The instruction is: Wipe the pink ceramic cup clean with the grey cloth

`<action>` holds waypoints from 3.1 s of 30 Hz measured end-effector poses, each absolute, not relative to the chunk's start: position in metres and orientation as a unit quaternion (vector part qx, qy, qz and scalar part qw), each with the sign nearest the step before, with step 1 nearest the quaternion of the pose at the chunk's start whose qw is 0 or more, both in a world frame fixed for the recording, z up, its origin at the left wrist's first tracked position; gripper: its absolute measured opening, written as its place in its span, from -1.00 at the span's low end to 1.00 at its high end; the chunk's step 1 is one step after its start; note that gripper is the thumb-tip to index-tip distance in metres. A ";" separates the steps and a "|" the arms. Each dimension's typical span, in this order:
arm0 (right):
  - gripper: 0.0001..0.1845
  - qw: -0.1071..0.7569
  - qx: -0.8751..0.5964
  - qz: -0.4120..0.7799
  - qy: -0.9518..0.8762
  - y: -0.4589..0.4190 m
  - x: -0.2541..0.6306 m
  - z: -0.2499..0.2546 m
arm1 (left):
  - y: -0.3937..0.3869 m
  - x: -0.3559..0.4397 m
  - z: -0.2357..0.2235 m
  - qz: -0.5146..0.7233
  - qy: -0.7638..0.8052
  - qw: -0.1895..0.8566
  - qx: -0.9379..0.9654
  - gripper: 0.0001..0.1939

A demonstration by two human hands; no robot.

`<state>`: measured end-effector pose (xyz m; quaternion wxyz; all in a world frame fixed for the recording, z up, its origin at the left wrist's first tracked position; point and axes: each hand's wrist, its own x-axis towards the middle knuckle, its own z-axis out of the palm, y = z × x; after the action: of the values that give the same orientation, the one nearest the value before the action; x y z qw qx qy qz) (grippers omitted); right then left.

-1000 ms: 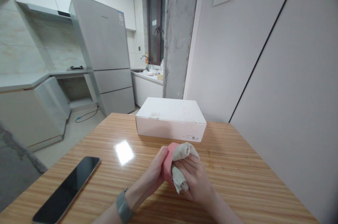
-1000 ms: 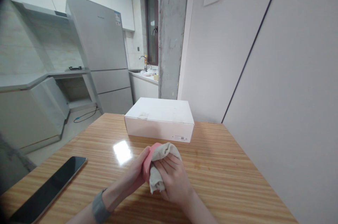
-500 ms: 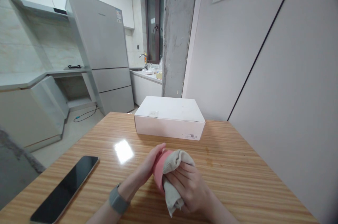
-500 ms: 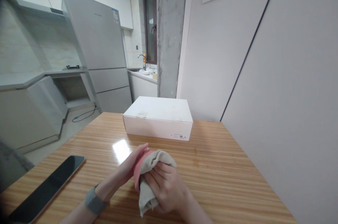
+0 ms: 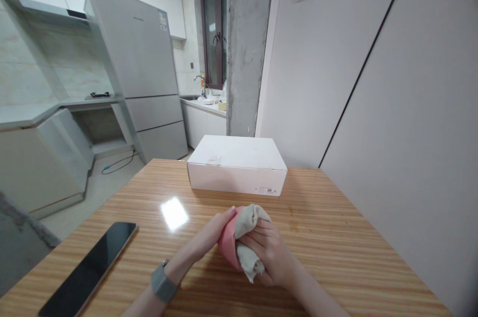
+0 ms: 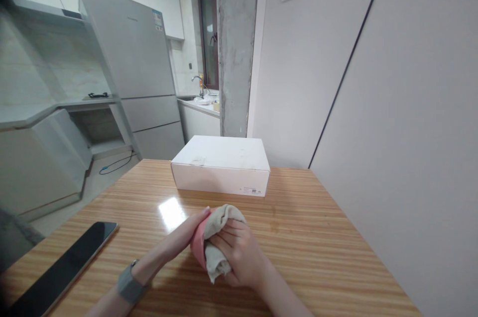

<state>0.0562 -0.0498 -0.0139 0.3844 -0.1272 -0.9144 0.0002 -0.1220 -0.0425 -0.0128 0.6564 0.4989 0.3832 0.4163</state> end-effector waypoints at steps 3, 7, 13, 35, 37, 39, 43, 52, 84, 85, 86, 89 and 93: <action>-0.61 0.414 -0.179 0.019 -0.892 -0.044 0.064 -0.016 | -0.045 -0.117 -0.015 0.437 0.333 0.694 0.467 -0.52; -0.62 0.431 -0.226 0.012 -0.874 -0.038 0.071 -0.020 | -0.049 -0.105 -0.015 0.461 0.171 0.756 0.432 -0.56; -0.51 0.403 -0.138 -0.099 -0.899 -0.047 0.064 -0.018 | -0.047 -0.106 -0.015 0.431 0.219 0.814 0.324 -0.47; -0.63 0.336 -0.090 -0.092 -0.933 -0.056 0.045 -0.042 | -0.048 -0.127 -0.003 0.376 0.410 0.588 0.587 -0.60; -0.64 0.343 -0.092 -0.098 -0.930 -0.055 0.045 -0.043 | -0.047 -0.127 -0.005 0.388 0.404 0.590 0.582 -0.61; -0.65 0.361 -0.100 -0.104 -0.921 -0.055 0.045 -0.042 | -0.048 -0.127 -0.004 0.398 0.397 0.578 0.592 -0.61; -0.61 0.395 -0.137 -0.113 -0.902 -0.055 0.048 -0.035 | -0.052 -0.121 0.000 0.442 0.400 0.554 0.582 -0.61; -0.58 0.407 -0.174 -0.128 -0.887 -0.065 0.053 -0.024 | -0.056 -0.117 0.002 0.462 0.401 0.571 0.548 -0.60; -0.73 0.384 -0.044 -0.126 -0.914 -0.062 0.042 -0.046 | -0.050 -0.126 0.006 0.305 0.373 0.623 0.616 -0.56; -0.73 0.393 -0.054 -0.121 -0.910 -0.061 0.043 -0.042 | -0.050 -0.127 0.006 0.307 0.385 0.593 0.637 -0.55; -0.74 0.402 -0.061 -0.117 -0.906 -0.060 0.044 -0.038 | -0.049 -0.127 0.006 0.309 0.393 0.575 0.648 -0.52; -0.73 0.419 -0.082 -0.111 -0.897 -0.060 0.043 -0.029 | -0.046 -0.127 0.000 0.326 0.407 0.549 0.653 -0.48; -0.74 0.430 -0.087 -0.110 -0.892 -0.062 0.042 -0.026 | -0.043 -0.125 -0.010 0.347 0.427 0.515 0.657 -0.48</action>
<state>0.0422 -0.0621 -0.0261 0.4296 -0.0873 -0.8920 -0.1102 -0.1251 -0.0428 -0.0098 0.5149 0.6573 0.4275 0.3465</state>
